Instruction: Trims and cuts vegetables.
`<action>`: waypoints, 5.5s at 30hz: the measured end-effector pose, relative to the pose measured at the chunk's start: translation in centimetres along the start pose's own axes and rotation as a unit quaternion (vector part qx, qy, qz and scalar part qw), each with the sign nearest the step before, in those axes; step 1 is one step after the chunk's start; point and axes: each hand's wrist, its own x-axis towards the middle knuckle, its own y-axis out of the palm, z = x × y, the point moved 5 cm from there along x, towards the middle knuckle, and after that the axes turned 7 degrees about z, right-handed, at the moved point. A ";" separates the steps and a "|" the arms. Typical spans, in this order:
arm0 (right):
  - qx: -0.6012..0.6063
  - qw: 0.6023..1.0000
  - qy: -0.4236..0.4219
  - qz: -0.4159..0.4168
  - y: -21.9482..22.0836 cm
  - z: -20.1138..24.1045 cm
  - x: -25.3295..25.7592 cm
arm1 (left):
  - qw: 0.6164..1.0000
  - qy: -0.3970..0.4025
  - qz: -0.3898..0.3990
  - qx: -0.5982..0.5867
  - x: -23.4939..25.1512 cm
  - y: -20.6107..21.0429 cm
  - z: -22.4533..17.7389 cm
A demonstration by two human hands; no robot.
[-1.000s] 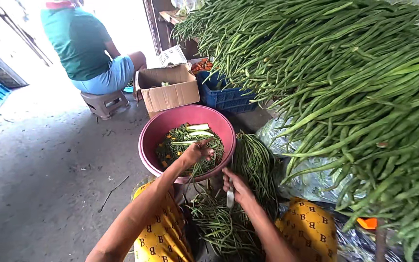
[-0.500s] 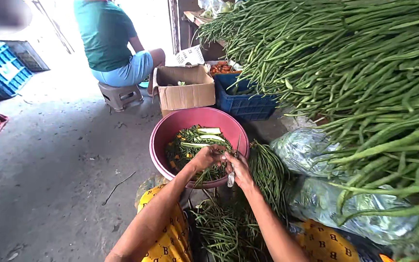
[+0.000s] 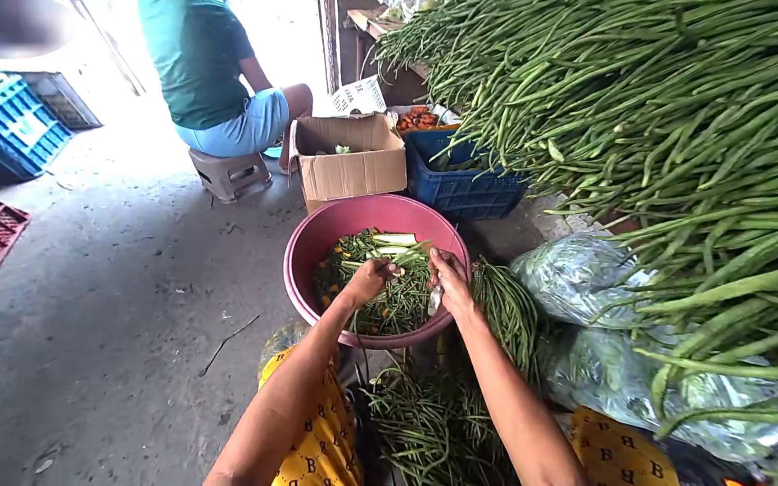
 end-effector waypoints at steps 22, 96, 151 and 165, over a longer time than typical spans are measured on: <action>-0.137 0.962 0.206 0.115 4.2 -3.3 -0.5 | 0.965 -0.063 -0.044 0.251 0.7 -0.4 0.4; -0.195 0.964 0.151 0.101 2.4 -2.8 -0.4 | 0.994 -0.041 -0.023 -0.101 0.8 -0.2 0.8; -0.207 0.969 0.132 0.016 -6.2 -10.6 -12.1 | 0.978 -0.052 0.204 -0.005 -0.2 3.9 0.1; 0.102 0.987 -0.015 -0.123 -1.3 -4.2 -6.2 | 0.976 -0.046 0.209 -0.028 -0.4 3.8 0.3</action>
